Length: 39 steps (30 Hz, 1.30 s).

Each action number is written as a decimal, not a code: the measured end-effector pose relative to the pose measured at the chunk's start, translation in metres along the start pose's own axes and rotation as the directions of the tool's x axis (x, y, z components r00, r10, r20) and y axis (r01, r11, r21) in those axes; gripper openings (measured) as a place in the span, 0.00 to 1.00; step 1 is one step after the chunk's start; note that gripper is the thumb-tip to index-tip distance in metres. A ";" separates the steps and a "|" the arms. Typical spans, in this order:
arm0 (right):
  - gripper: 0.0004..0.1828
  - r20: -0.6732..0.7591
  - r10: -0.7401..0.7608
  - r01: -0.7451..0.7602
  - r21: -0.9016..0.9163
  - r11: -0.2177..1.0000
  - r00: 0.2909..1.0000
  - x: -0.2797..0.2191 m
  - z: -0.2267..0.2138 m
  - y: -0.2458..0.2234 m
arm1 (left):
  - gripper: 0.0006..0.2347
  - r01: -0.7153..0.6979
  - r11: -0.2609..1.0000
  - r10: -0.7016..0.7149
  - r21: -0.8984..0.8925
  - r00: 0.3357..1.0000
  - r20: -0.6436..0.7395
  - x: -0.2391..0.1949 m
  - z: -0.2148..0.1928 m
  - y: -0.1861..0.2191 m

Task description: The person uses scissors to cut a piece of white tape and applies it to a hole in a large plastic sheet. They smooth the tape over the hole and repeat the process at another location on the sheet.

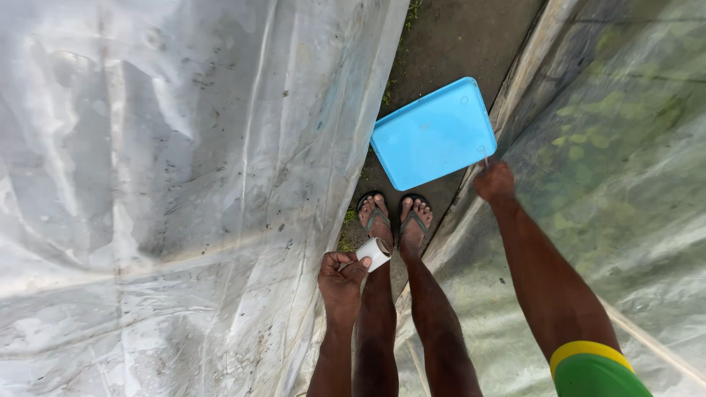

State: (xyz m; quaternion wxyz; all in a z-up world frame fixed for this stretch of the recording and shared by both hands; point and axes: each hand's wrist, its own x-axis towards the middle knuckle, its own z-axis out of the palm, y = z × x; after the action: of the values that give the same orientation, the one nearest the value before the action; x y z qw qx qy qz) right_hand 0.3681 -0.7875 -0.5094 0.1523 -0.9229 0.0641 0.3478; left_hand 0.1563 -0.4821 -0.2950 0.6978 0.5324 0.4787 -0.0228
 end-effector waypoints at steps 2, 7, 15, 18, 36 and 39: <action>0.17 -0.099 0.147 -0.130 0.157 0.979 0.984 0.038 -0.001 0.003 | 0.14 -0.047 0.999 0.047 -0.017 0.999 0.006 0.015 0.003 -0.022; 0.39 -0.128 0.084 -0.061 0.175 0.983 0.988 0.103 -0.009 0.001 | 0.14 0.045 0.992 -0.042 -0.118 0.999 0.034 0.033 0.016 -0.066; 0.51 0.060 0.012 -0.012 -0.003 1.000 0.998 0.141 0.019 0.004 | 0.13 0.105 0.992 -0.101 -0.068 0.993 0.055 0.058 0.022 -0.086; 0.50 0.127 0.085 -0.086 0.001 0.996 0.988 0.142 0.029 0.005 | 0.13 0.113 0.993 -0.111 -0.045 0.993 0.044 0.062 0.025 -0.090; 0.37 -0.027 -0.254 0.244 -0.197 0.950 0.967 0.195 0.058 -0.028 | 0.15 0.082 0.989 -0.072 -0.124 0.994 0.081 0.075 0.067 -0.137; 0.22 -0.205 -0.366 0.327 -0.203 0.923 0.908 0.189 0.067 -0.046 | 0.14 0.058 0.986 -0.043 -0.153 0.994 0.100 0.079 0.073 -0.129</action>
State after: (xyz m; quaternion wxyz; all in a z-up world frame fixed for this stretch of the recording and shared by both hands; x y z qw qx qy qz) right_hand 0.4788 -0.7250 -0.6713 0.1266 -0.9639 -0.1122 0.2054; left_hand 0.1766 -0.5558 -0.4447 0.7587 0.4622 0.4583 -0.0284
